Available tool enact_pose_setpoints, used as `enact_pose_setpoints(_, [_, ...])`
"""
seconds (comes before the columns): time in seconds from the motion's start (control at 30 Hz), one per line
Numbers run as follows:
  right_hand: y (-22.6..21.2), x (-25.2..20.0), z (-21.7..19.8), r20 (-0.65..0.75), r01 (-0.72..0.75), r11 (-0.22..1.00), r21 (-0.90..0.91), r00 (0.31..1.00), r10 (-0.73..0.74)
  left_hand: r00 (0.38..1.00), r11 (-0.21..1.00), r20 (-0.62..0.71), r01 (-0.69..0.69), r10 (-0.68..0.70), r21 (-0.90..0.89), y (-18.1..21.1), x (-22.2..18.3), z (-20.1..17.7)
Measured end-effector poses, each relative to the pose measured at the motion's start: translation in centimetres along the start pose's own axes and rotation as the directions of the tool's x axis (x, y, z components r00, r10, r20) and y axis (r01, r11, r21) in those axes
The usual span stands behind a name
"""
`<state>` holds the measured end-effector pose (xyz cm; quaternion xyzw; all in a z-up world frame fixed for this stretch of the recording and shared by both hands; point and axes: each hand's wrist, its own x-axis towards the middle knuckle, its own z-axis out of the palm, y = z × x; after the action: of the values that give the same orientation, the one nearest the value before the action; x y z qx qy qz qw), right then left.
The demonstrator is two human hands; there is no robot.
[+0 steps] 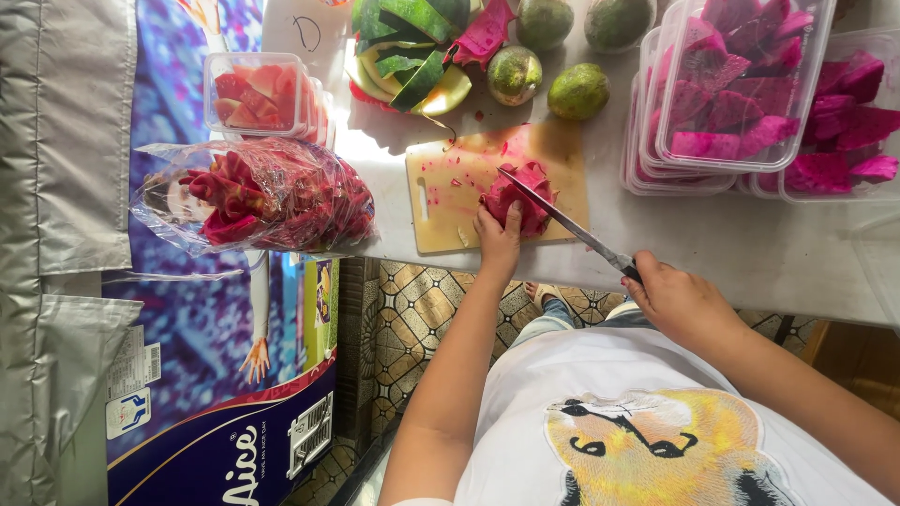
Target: Cutting dragon fruit into pieces and placing them into plastic containers
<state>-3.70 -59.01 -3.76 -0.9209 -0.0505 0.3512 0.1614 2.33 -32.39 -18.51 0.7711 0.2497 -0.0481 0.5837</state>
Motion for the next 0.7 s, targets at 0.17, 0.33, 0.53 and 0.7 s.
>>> enact_pose_setpoints(0.17, [-0.4, 1.4, 0.5, 0.022, 0.006, 1.0, -0.018, 1.0, -0.006, 0.997, 0.999, 0.073, 0.004, -0.007, 0.033, -0.4, 0.6, -0.3])
enact_pose_setpoints(0.33, [-1.4, 3.3, 0.6, 0.01, 0.043, 0.999, -0.015, 0.999, -0.043, 0.996, 0.999, 0.09, -0.012, 0.009, 0.033, -0.3, 0.6, -0.6])
enact_pose_setpoints(0.53, [-2.8, 7.2, 3.4, -0.029, 0.07, 0.994, -0.089, 0.997, -0.073, 0.989, 0.998, 0.138, -0.063, 0.059, 0.023, 0.0, 0.0, -0.9])
enact_pose_setpoints(0.7, [-4.7, 8.9, 4.4, -0.008, 0.069, 0.992, -0.109, 0.998, -0.07, 0.988, 0.996, 0.133, -0.083, 0.079, 0.028, -1.5, 0.1, -0.5])
